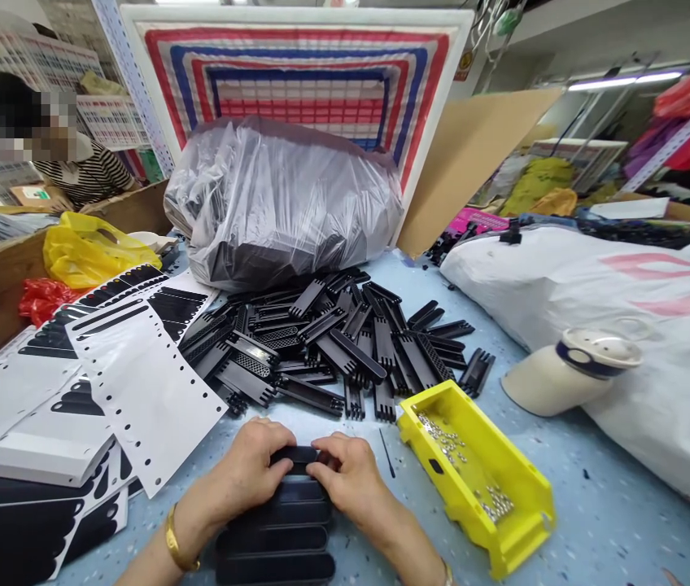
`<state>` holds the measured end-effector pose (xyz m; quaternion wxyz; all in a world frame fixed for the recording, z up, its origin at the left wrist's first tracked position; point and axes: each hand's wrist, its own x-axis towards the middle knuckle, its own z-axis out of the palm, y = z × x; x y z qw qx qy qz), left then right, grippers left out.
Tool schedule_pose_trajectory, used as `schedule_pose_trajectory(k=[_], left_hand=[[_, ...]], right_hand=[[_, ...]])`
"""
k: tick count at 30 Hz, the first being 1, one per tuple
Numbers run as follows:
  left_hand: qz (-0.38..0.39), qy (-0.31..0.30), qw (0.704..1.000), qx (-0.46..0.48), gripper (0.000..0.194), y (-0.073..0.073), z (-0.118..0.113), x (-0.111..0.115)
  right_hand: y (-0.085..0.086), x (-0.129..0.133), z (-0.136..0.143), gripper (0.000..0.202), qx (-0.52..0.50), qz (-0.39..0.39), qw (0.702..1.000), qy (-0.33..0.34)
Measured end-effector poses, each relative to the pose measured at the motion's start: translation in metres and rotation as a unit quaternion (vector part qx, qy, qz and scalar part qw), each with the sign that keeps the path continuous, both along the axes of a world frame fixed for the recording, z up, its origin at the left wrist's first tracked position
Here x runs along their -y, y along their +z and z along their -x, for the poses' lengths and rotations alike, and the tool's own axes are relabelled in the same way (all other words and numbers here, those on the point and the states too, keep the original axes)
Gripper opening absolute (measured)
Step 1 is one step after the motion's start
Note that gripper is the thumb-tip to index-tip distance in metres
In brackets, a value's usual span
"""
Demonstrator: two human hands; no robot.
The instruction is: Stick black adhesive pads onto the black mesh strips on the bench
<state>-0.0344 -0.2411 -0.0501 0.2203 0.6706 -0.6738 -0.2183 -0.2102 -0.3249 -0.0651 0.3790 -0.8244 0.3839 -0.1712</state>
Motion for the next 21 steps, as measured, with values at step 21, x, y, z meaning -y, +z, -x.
schedule_pose_trajectory(k=[21], left_hand=[[0.032, 0.021, 0.998, -0.044, 0.012, -0.006, -0.003, 0.003]], right_hand=[[0.002, 0.012, -0.017, 0.037, -0.048, 0.119, 0.991, 0.031]])
